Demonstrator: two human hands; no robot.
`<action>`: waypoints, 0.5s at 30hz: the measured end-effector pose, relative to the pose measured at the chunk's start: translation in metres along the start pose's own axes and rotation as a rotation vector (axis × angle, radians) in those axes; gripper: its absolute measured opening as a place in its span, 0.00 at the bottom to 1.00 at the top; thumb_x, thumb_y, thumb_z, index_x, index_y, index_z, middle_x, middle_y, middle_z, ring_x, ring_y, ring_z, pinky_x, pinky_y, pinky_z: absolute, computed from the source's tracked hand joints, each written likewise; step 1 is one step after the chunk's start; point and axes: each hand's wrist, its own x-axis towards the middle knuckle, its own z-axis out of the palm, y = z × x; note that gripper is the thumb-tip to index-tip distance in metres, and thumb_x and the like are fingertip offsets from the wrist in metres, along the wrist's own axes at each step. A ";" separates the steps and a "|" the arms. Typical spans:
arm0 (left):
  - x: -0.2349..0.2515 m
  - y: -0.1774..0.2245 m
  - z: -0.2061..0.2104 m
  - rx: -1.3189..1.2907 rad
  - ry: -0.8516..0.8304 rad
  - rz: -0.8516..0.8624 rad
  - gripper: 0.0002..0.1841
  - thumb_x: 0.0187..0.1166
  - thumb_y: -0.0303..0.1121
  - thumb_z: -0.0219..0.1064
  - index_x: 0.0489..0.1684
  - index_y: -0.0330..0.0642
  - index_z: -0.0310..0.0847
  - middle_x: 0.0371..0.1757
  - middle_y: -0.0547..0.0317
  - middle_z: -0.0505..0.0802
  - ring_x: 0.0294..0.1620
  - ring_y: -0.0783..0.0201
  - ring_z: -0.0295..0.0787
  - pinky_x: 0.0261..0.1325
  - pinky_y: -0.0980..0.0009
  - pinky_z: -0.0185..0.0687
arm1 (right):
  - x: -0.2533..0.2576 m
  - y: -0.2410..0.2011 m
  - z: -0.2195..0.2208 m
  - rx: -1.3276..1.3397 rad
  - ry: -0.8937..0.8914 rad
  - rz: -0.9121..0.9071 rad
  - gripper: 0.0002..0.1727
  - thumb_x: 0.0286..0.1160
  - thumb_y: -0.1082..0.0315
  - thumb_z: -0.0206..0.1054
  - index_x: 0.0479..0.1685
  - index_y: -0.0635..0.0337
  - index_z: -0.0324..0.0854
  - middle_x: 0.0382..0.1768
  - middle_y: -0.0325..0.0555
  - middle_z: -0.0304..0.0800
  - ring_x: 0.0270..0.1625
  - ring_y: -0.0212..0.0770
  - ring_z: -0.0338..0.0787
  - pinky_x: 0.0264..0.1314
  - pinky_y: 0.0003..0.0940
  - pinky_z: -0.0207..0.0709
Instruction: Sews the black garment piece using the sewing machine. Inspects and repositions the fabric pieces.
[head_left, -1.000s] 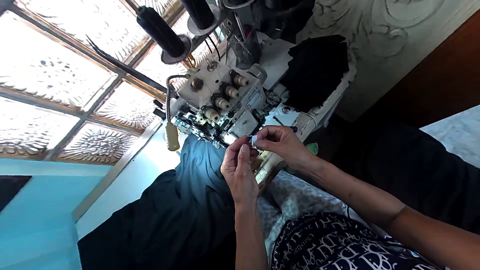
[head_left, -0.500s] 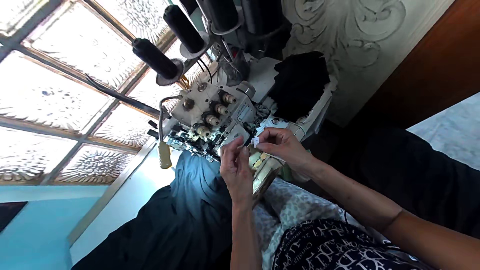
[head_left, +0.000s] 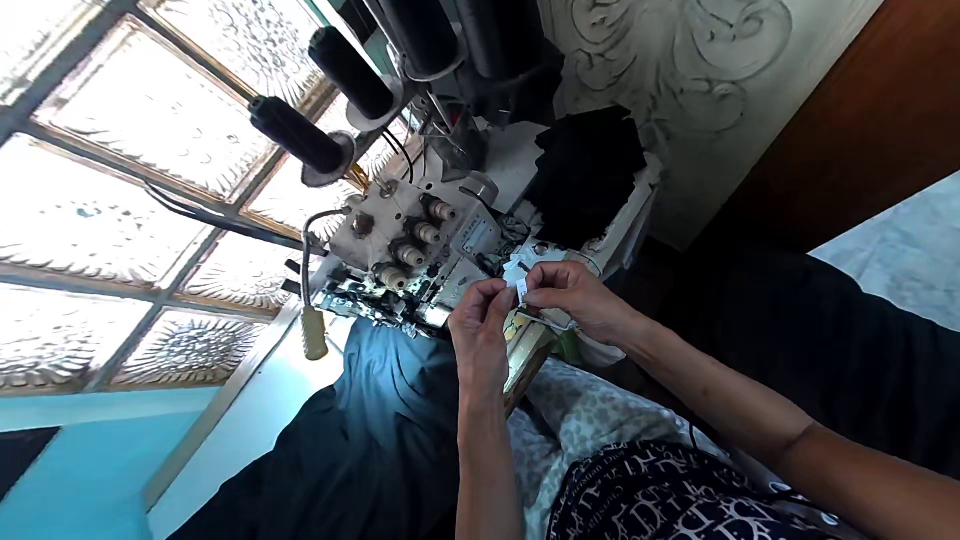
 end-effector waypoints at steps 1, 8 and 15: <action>-0.001 0.001 0.000 -0.050 0.018 -0.035 0.10 0.82 0.21 0.59 0.40 0.46 0.85 0.36 0.69 0.91 0.39 0.74 0.90 0.51 0.72 0.89 | 0.000 0.000 -0.001 -0.008 0.003 -0.009 0.06 0.76 0.78 0.63 0.34 0.58 0.81 0.28 0.35 0.84 0.31 0.25 0.83 0.39 0.20 0.80; -0.011 0.017 0.001 -0.338 0.202 -0.282 0.19 0.89 0.23 0.46 0.33 0.48 0.83 0.27 0.65 0.88 0.28 0.71 0.87 0.39 0.73 0.89 | 0.036 0.018 -0.033 -1.083 0.270 -0.363 0.07 0.72 0.72 0.72 0.38 0.69 0.88 0.40 0.59 0.90 0.41 0.56 0.92 0.44 0.54 0.85; -0.041 0.019 -0.016 -0.427 0.228 -0.299 0.16 0.85 0.22 0.50 0.32 0.41 0.84 0.27 0.58 0.90 0.28 0.68 0.90 0.39 0.72 0.91 | 0.069 0.045 -0.046 -1.591 0.127 -0.198 0.11 0.77 0.83 0.60 0.44 0.72 0.89 0.50 0.66 0.90 0.56 0.68 0.90 0.62 0.64 0.77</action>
